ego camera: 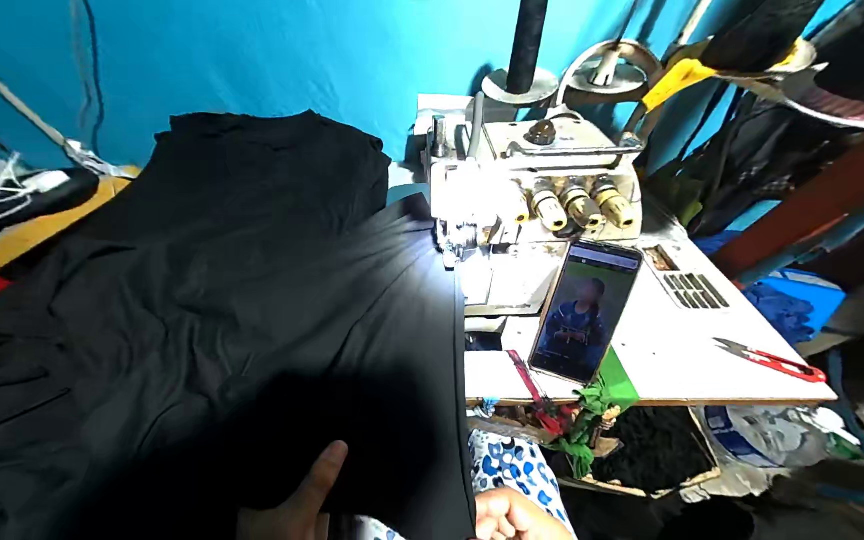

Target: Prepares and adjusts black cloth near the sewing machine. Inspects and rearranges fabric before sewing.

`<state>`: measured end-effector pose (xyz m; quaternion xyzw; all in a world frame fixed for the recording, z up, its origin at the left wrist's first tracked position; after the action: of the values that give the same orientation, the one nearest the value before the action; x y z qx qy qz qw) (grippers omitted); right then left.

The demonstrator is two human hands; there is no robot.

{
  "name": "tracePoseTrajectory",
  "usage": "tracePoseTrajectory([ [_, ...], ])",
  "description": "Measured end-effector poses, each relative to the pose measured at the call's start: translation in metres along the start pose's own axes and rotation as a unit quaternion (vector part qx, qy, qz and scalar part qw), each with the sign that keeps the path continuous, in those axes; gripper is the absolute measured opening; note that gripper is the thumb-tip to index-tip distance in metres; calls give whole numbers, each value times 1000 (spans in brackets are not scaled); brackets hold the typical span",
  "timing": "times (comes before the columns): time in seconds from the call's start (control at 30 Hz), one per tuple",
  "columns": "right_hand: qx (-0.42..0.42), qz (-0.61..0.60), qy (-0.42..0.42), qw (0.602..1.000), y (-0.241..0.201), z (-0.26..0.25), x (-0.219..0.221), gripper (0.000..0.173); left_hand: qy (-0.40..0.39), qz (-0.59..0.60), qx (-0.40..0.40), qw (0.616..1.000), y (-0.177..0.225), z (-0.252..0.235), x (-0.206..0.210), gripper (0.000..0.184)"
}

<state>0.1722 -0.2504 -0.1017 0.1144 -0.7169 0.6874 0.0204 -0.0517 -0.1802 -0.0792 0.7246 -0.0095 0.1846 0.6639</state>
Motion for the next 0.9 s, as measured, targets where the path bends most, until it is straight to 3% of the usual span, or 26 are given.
tracePoseTrajectory([
  [0.33,-33,-80,57,995,-31,-74,-10,35,-11,-55,70,996,4,-83,44,46],
  [0.63,-32,13,179,983,-49,-147,-20,18,44,-232,19,971,21,-144,82,22],
  [0.77,-56,89,273,956,-50,-174,-14,4,47,-295,-2,954,18,-171,99,22],
  [0.9,-78,144,307,938,-47,-178,-14,4,38,-335,-45,940,16,-189,112,28],
])
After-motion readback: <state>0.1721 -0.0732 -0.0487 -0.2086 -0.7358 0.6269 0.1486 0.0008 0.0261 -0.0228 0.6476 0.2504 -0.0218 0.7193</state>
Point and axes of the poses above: each hand's wrist, its own z-axis away from the middle knuckle, its own x-axis out of the palm, y = z × x, the point moved 2 cm from there along -z, towards the middle knuckle, and after that the axes turned 4 degrees about -z, right-handed, at the moved point
